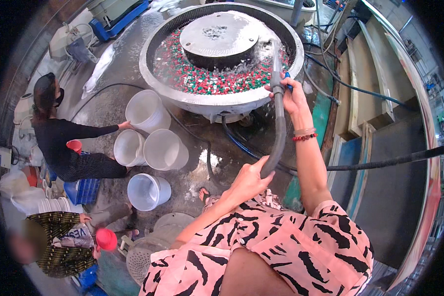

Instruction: The person uses a hose to spray water onto a factory floor and around various machines, directing the water stream to wash away soap and debris.

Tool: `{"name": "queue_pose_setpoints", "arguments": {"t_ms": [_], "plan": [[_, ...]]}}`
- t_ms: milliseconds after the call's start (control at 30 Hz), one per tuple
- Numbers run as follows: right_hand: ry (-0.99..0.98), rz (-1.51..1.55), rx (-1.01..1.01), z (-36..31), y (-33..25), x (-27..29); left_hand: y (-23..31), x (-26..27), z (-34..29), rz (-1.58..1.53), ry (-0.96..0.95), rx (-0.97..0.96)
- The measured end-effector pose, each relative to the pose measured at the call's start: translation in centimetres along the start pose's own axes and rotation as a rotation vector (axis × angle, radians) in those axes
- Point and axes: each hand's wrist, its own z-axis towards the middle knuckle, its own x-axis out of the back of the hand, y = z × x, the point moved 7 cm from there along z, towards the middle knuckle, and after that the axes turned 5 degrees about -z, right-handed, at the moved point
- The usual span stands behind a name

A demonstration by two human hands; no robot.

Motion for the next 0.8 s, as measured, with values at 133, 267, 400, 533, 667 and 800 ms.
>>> {"name": "queue_pose_setpoints", "arguments": {"t_ms": [133,267,400,533,667,800], "plan": [[0.009,0.044,-0.132,1.1,2.2,1.3,-0.4,-0.4,0.2,-0.027,0.048,-0.012],[-0.053,0.008,-0.115,0.8,1.7,-0.4,-0.4,0.2,-0.4,0.01,0.116,-0.101],[-0.075,-0.067,-0.036,0.9,0.3,-2.7,0.2,0.6,-0.8,-0.105,0.129,-0.118],[-0.082,-0.088,-0.037,1.1,0.4,-2.4,0.7,0.9,-0.8,-0.087,0.131,-0.087],[-0.005,-0.052,-0.108,1.2,2.0,-0.4,0.1,0.7,-0.6,-0.074,0.105,-0.063],[0.029,-0.007,-0.128,1.3,2.3,0.3,0.4,0.9,-0.4,-0.052,0.089,-0.035]]}}
